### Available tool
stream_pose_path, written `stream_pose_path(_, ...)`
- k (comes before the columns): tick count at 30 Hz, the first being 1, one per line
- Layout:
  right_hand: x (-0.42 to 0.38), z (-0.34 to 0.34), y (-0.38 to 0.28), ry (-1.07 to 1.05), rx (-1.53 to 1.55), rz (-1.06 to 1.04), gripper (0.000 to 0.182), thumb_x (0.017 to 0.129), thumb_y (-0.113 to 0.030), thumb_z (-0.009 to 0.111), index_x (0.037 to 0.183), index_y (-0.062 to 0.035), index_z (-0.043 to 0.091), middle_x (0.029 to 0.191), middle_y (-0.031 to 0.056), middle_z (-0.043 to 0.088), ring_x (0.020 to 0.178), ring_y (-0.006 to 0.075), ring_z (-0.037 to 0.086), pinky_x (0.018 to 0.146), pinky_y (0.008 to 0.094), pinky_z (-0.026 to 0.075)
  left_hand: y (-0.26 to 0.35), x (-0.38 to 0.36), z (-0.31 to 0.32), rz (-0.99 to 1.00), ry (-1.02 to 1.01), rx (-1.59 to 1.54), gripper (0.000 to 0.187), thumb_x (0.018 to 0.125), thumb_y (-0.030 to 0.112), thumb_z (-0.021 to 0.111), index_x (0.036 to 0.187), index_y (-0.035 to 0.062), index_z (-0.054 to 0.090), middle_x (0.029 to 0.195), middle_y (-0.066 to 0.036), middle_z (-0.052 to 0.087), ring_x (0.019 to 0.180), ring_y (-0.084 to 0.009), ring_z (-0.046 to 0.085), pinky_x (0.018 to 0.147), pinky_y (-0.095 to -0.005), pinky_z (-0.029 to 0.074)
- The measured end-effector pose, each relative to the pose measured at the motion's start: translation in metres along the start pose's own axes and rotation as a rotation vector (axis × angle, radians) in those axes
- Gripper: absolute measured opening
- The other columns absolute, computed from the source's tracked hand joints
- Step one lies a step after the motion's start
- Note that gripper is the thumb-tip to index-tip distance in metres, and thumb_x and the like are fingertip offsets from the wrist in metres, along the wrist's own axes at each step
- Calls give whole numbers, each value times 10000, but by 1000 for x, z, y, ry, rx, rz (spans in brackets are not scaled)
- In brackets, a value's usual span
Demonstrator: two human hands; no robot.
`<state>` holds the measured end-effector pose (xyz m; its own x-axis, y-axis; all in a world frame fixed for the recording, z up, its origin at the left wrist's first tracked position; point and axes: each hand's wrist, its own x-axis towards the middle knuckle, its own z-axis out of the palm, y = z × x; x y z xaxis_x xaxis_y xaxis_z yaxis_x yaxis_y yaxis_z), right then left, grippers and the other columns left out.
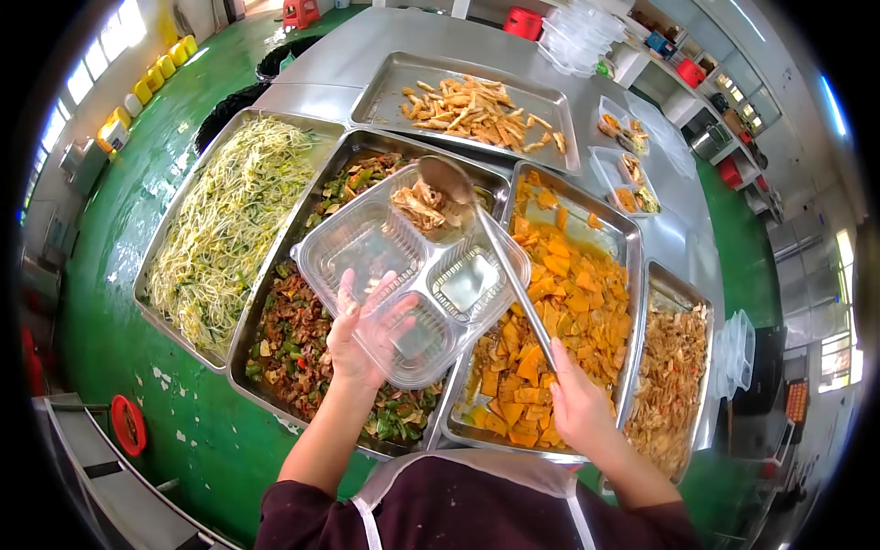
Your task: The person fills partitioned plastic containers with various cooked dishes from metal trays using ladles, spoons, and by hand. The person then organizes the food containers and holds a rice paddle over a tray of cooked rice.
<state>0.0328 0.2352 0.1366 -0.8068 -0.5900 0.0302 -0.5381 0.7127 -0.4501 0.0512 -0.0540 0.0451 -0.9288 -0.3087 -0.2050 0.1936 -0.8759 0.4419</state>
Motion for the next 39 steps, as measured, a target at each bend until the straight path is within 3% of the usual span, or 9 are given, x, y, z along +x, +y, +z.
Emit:
stream_pose_path(8, 63, -17, 29, 108, 143, -10, 566, 877, -64, 491, 1411, -62, 303, 838, 179, 568, 681, 320, 583, 637, 395, 480, 10, 12, -15, -24, 32, -51, 575, 788, 328, 633, 1297, 228, 384, 1350, -210, 389, 1134, -454, 485, 831, -533, 510)
stream_pose_path(10, 111, -36, 48, 34, 178, 252, 545, 895, -96, 480, 1413, -108, 312, 836, 196, 593, 710, 286, 594, 650, 380, 467, 17, 13, -22, -16, 15, -64, 453, 838, 312, 576, 1261, 217, 443, 1348, -214, 396, 1131, -469, 483, 840, -551, 505)
stream_pose_path(14, 227, -25, 178, 118, -192, 331, 436, 862, -91, 410, 1293, -22, 405, 915, 238, 626, 801, 369, 622, 652, 440, 490, 32, 11, -24, 26, 31, -15, 699, 794, 355, 620, 1384, 241, 263, 1332, -230, 374, 1078, -437, 525, 792, -499, 542)
stream_pose_path(16, 259, -34, 168, 69, -24, 605, 322, 848, -65, 400, 1143, 33, 482, 786, 227, 618, 530, 300, 592, 468, 414, 458, 41, 12, -31, 49, 0, -54, 492, 849, 339, 555, 1298, 212, 399, 1336, -226, 393, 1110, -466, 494, 818, -546, 518)
stream_pose_path(19, 303, -7, 172, 51, 497, 800, 189, 842, -44, 406, 970, 38, 518, 651, 170, 563, 412, 226, 494, 379, 377, 381, 53, 13, -28, 98, 6, -37, 421, 877, 335, 526, 1266, 193, 451, 1337, -228, 395, 1113, -473, 491, 809, -557, 521)
stream_pose_path(23, 352, 18, 162, -193, 1183, 720, 243, 896, -79, 388, 656, -61, 415, 512, 41, 412, 389, 141, 399, 359, 299, 342, 65, 20, -28, 130, 14, -25, 436, 874, 332, 538, 1274, 189, 441, 1353, -228, 372, 1126, -476, 482, 803, -553, 530)
stream_pose_path(25, 364, 10, 145, -277, 1607, 926, 282, 917, -111, 386, 636, -86, 382, 511, -9, 385, 397, 97, 379, 366, 224, 351, 70, 28, -31, 137, -18, -20, 443, 873, 332, 542, 1278, 186, 436, 1362, -226, 361, 1139, -480, 472, 821, -563, 520)
stream_pose_path(28, 367, 14, 144, -220, 1814, 867, 279, 948, -148, 384, 676, -88, 366, 542, -29, 384, 425, 63, 372, 379, 172, 350, 72, 36, -31, 144, -55, -42, 441, 879, 329, 535, 1281, 180, 432, 1369, -223, 353, 1151, -484, 460, 840, -574, 509)
stream_pose_path(39, 333, -17, 155, -121, 1906, 767, 203, 939, -115, 424, 749, -54, 390, 583, -6, 389, 452, 63, 378, 359, 168, 320, 71, 58, -22, 114, -23, -15, 424, 851, 328, 579, 1238, 202, 458, 1353, -210, 375, 1138, -469, 467, 830, -548, 517)
